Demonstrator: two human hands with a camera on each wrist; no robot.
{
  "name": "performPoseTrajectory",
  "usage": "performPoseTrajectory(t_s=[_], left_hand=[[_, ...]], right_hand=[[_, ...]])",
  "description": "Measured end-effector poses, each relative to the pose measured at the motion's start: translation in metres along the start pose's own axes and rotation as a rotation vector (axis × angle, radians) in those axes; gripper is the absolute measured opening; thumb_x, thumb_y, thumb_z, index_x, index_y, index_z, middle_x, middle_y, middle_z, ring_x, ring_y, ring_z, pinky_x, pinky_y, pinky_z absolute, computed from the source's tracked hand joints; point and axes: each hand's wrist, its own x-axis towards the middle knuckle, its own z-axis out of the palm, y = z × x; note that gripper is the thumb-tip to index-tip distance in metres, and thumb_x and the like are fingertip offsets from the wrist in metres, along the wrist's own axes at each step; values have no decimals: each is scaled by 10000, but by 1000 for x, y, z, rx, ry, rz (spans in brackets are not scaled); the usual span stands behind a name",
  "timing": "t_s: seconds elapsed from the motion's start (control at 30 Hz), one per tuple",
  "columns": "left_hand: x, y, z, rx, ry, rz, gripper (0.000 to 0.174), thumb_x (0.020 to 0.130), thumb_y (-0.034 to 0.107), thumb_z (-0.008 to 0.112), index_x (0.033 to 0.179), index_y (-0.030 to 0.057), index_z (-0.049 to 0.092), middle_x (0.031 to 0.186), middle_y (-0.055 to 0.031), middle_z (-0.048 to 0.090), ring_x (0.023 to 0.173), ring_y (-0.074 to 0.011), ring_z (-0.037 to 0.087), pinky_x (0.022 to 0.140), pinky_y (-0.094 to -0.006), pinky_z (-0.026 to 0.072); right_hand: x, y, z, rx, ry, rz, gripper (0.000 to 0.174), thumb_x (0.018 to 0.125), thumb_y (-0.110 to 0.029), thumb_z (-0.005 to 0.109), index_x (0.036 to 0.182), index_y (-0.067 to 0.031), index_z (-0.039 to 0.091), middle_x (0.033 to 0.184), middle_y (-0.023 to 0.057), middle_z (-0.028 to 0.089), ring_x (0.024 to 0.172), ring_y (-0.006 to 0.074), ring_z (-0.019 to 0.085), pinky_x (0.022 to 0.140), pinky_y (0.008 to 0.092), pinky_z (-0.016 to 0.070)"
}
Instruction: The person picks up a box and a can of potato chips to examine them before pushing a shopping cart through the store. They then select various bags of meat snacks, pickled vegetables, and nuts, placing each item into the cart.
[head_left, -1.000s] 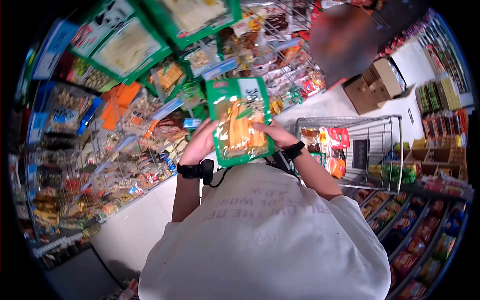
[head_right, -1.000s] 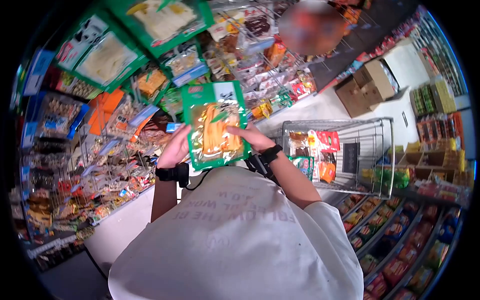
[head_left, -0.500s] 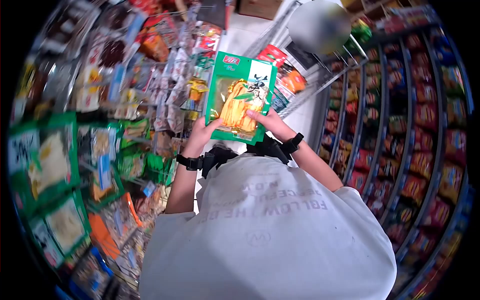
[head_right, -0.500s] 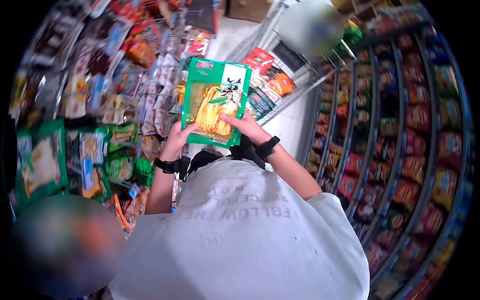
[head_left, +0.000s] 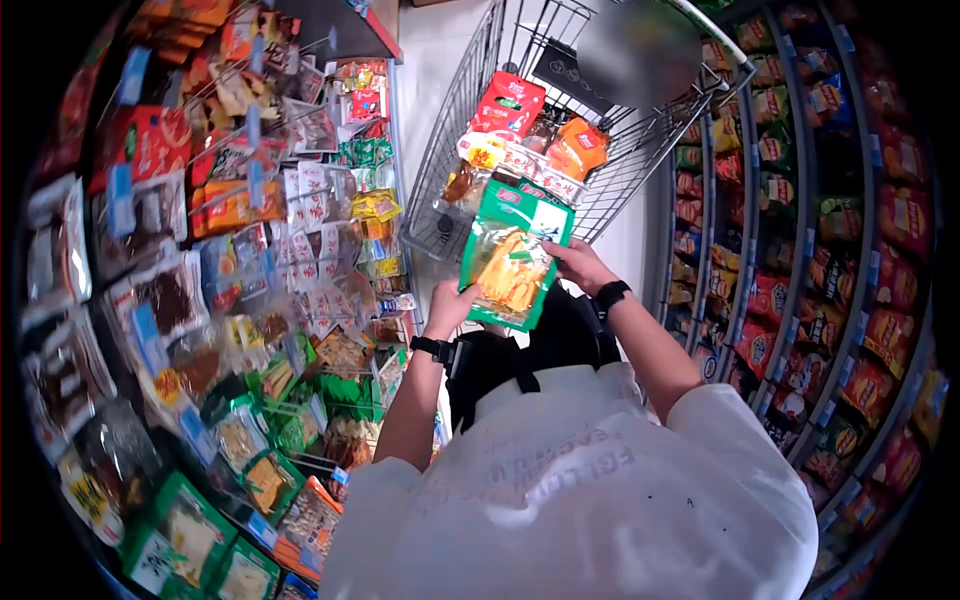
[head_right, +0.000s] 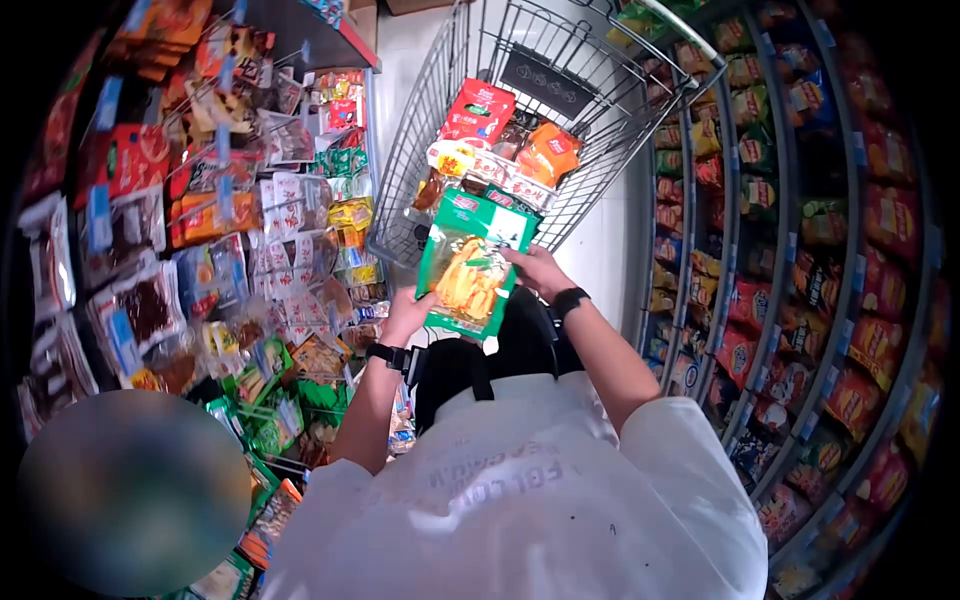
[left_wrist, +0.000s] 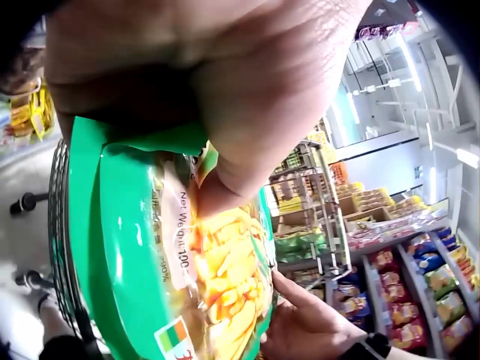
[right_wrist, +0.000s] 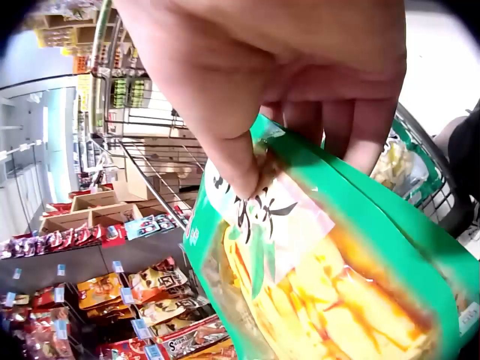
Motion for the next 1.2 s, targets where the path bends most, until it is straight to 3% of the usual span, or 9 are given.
performPoseTrajectory(t_s=[0.07,0.13,0.2,0.33,0.47,0.63,0.73,0.9,1.2], left_hand=[[24,34,-13,350,72,70,244,814,211,672,912,-13,687,670,-131,666,609,-114,597,567,-335,464],[76,-9,-25,390,82,78,258,810,258,658,892,14,684,712,-223,640,628,-316,654,561,-395,460],[100,42,-21,717,101,28,263,817,284,628,880,35,683,742,-243,618,720,-394,623,594,-438,473],[168,-1,-19,945,161,99,268,794,285,603,869,42,687,799,-207,649,779,-399,622,675,-491,490],[200,-27,-9,1021,128,-94,270,792,279,605,866,35,695,824,-214,657,798,-396,633,708,-488,500],[204,-57,1,996,100,-268,284,837,268,589,908,8,679,869,-214,669,840,-397,641,749,-494,504],[205,-69,15,929,40,-286,333,840,296,585,952,-9,655,909,-232,661,880,-421,631,778,-492,504],[204,-74,37,886,71,-320,269,840,252,595,922,1,650,924,-210,664,894,-388,630,792,-487,497],[202,-76,49,816,128,-323,387,777,267,614,1025,-30,608,1014,-240,642,953,-377,626,834,-463,500]], right_hand=[[43,-3,0,59,-32,36,260,858,-244,707,1032,-71,619,907,-24,657,671,38,571,489,169,386],[96,5,-3,138,17,-4,235,828,-212,740,987,-76,633,835,-22,642,614,47,559,469,164,390],[132,8,-3,87,141,82,304,810,-312,758,1007,-110,644,902,-36,649,757,66,567,641,225,480],[191,31,-1,170,335,-19,226,830,-240,728,933,-43,682,808,22,666,632,111,608,513,273,498],[224,56,-3,-76,394,-33,243,847,-259,694,901,-22,702,726,68,668,598,130,629,489,284,492],[228,53,-2,-614,454,-135,313,854,-306,587,914,-16,688,898,229,676,892,388,647,772,457,514],[223,48,-9,-952,490,59,383,842,-361,583,909,3,681,907,239,672,903,368,658,771,447,526],[196,36,-5,-1275,88,228,417,827,-419,562,900,-37,714,939,193,694,871,333,687,733,442,548],[121,70,28,-1491,-389,91,347,807,-331,538,956,-67,707,922,140,697,883,334,671,733,458,535]])
